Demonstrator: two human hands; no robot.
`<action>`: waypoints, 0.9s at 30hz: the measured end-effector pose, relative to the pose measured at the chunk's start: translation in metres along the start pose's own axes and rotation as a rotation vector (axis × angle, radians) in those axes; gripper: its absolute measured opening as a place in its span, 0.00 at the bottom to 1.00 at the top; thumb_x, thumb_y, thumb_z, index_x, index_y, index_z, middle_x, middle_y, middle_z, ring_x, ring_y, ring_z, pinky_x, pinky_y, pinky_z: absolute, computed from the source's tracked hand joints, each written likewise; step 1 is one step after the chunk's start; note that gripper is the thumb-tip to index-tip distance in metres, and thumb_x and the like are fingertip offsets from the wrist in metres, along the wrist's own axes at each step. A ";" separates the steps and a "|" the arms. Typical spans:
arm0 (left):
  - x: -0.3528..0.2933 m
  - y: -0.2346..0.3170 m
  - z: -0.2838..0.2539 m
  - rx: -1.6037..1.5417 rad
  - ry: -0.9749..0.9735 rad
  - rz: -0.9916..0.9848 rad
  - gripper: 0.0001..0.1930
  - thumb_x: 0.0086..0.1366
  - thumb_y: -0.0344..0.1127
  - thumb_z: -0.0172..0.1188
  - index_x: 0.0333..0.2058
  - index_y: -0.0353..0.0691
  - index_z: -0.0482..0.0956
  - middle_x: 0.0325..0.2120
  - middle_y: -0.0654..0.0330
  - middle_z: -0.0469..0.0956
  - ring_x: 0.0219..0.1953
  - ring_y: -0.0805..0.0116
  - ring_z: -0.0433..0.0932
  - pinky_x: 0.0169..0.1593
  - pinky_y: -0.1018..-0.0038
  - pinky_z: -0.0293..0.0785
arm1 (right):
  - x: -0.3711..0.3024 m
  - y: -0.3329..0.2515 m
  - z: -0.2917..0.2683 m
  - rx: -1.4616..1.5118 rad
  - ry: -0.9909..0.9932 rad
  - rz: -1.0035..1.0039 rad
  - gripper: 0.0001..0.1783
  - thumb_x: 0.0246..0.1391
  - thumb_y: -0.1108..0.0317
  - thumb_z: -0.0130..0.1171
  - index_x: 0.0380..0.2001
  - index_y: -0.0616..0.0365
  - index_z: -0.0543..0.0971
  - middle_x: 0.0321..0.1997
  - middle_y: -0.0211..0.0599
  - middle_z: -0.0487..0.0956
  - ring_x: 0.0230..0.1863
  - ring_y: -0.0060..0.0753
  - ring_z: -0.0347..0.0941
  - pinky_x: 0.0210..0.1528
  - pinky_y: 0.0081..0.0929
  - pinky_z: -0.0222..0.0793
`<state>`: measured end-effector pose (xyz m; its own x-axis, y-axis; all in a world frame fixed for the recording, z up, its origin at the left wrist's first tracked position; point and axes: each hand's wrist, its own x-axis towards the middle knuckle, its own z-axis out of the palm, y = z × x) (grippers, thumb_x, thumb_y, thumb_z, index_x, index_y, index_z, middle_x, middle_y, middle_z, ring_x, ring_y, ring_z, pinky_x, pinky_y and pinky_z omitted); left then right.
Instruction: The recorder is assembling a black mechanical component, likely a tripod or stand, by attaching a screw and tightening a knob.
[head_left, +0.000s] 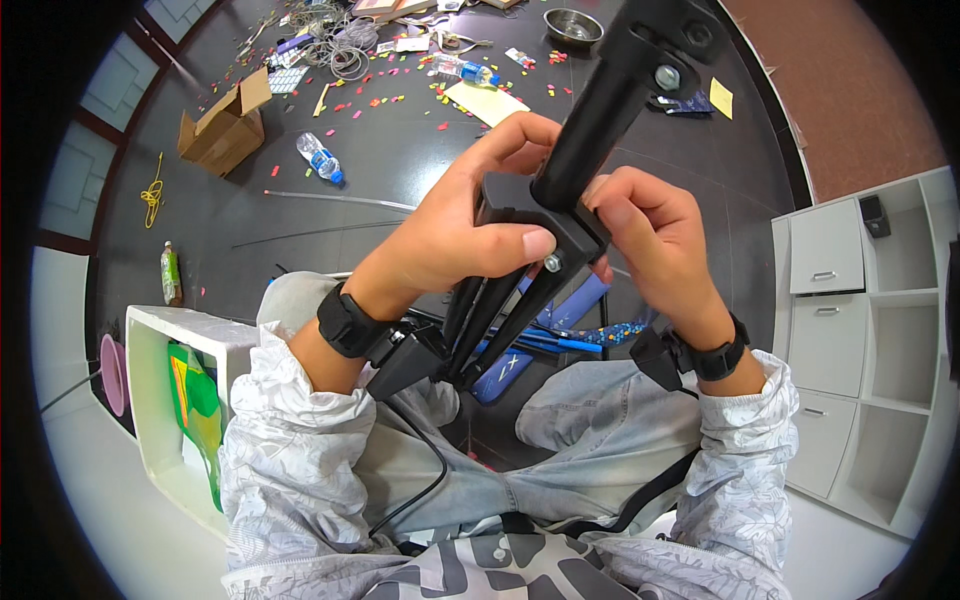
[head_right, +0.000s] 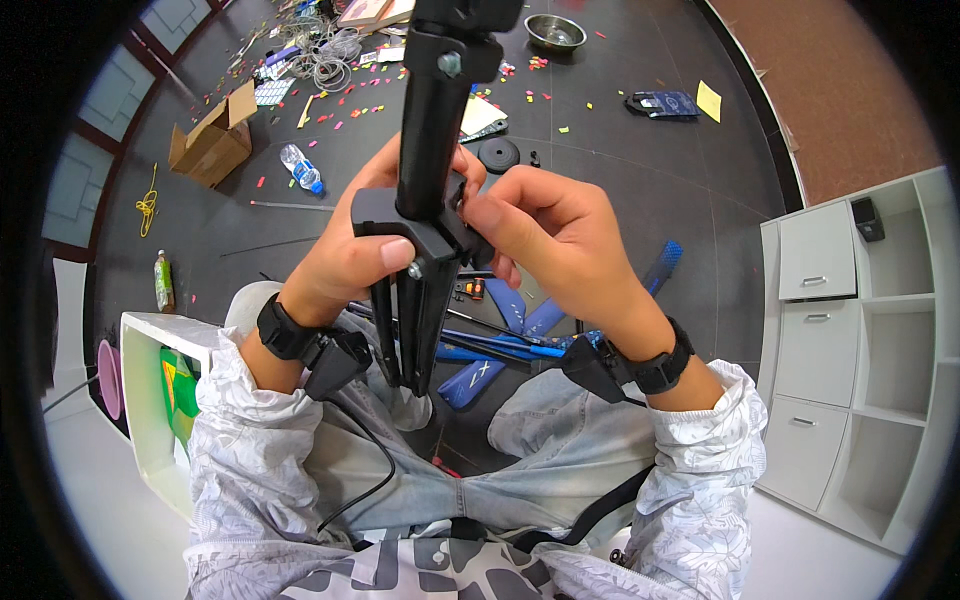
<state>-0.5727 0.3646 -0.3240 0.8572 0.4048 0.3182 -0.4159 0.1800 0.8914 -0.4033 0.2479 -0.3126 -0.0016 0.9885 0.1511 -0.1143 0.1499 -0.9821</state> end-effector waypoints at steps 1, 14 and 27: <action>0.000 -0.001 -0.001 -0.002 -0.001 -0.001 0.33 0.49 0.43 0.66 0.51 0.37 0.65 0.41 0.58 0.73 0.41 0.74 0.74 0.44 0.78 0.71 | 0.000 -0.006 -0.001 0.000 0.002 0.001 0.11 0.61 0.65 0.57 0.38 0.63 0.77 0.32 0.32 0.77 0.24 0.13 0.69 0.24 0.12 0.63; -0.001 -0.002 -0.002 0.002 0.011 -0.005 0.33 0.48 0.45 0.65 0.51 0.36 0.66 0.41 0.57 0.74 0.42 0.75 0.73 0.43 0.80 0.71 | -0.002 -0.008 -0.004 -0.062 -0.007 -0.117 0.10 0.53 0.72 0.65 0.37 0.64 0.77 0.27 0.29 0.78 0.26 0.19 0.74 0.28 0.15 0.68; -0.003 0.005 0.004 0.017 0.070 -0.134 0.40 0.42 0.56 0.65 0.52 0.38 0.66 0.43 0.57 0.69 0.42 0.70 0.71 0.46 0.73 0.71 | 0.002 0.005 0.005 -0.151 0.048 -0.278 0.10 0.54 0.72 0.61 0.38 0.64 0.76 0.32 0.33 0.78 0.28 0.16 0.73 0.27 0.13 0.65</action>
<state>-0.5762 0.3608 -0.3191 0.8812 0.4400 0.1728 -0.2931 0.2216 0.9301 -0.4086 0.2506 -0.3172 0.0566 0.9084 0.4143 0.0445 0.4122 -0.9100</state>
